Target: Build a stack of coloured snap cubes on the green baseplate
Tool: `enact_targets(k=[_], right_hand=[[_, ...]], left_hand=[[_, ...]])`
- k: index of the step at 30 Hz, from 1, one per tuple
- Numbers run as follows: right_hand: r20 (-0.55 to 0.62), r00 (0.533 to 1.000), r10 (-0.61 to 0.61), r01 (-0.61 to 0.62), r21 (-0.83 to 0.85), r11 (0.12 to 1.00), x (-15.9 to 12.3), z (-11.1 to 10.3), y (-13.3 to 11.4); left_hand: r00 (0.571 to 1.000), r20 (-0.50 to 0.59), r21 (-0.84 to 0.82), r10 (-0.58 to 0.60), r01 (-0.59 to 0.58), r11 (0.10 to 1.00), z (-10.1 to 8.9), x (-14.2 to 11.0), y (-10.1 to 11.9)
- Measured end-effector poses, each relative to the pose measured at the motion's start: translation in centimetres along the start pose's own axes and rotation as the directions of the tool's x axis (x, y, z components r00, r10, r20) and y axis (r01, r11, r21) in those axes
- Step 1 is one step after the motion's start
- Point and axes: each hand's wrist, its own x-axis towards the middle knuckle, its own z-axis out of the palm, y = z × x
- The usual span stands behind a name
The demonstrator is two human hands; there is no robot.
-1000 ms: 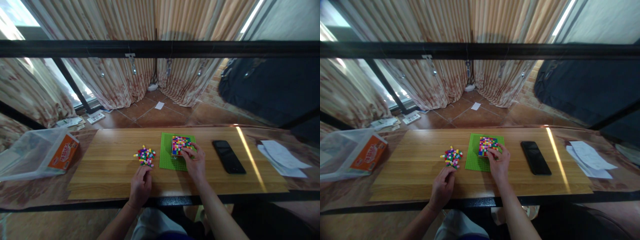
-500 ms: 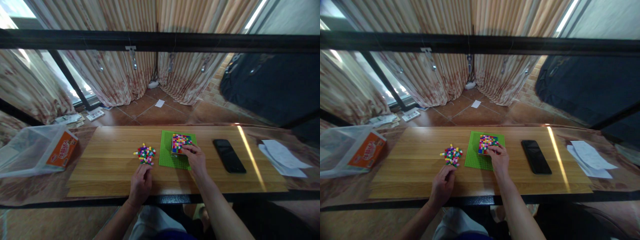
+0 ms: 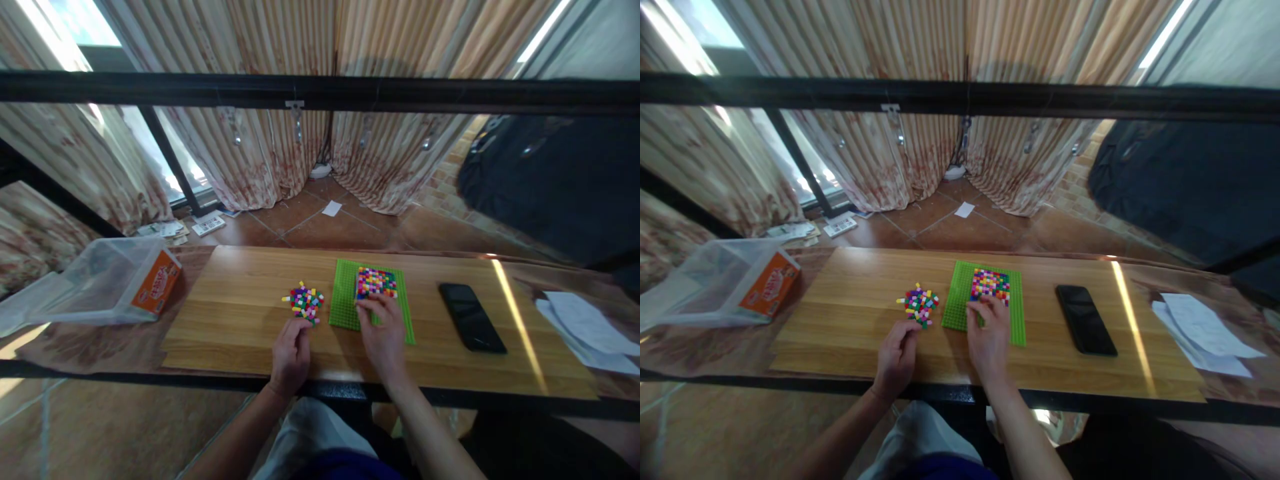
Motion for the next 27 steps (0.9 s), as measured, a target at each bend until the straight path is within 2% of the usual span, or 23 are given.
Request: enact_targets(k=[2,4,8,11,13,17,19,23,27], right_hand=[[0.246,0.964,-0.103,0.084,0.085,0.993,-1.2,0.9,-1.6],[0.378,0.913,-0.154,0.134,0.080,0.988,-1.9,2.1,-2.7],[0.479,0.860,-0.178,0.217,-0.026,0.976,-2.0,4.0,-3.3],[0.486,0.853,-0.189,0.255,-0.072,0.964,-1.7,4.5,-3.3],[0.470,0.864,-0.179,0.228,-0.048,0.973,-1.6,4.1,-3.3],[0.373,0.923,-0.090,0.073,0.060,0.996,-1.1,1.7,-2.6],[0.294,0.956,-0.024,0.006,0.061,0.998,-0.4,-0.1,-1.8],[0.164,0.981,0.108,-0.100,-0.058,0.993,1.6,-2.9,0.5],[0.144,0.984,0.109,-0.070,-0.255,0.964,3.3,-3.5,1.7]], left_hand=[[1.000,-0.028,0.001,-0.007,0.007,1.000,-0.1,0.0,0.0],[0.999,-0.041,0.004,-0.011,0.011,1.000,-0.1,0.0,0.1],[0.999,-0.035,0.015,-0.019,0.019,1.000,0.0,0.0,0.0],[1.000,-0.025,0.024,-0.003,0.003,1.000,0.0,0.0,0.0],[1.000,-0.012,0.032,0.008,-0.008,0.999,0.0,0.0,-0.1],[1.000,0.026,0.053,0.012,-0.014,0.999,0.0,0.0,-0.2],[0.999,0.037,0.055,0.015,-0.017,0.998,0.0,0.0,-0.2],[0.998,0.060,0.054,0.017,-0.020,0.998,0.0,0.0,0.0],[0.998,0.068,0.061,0.018,-0.022,0.998,0.0,0.1,0.1]])
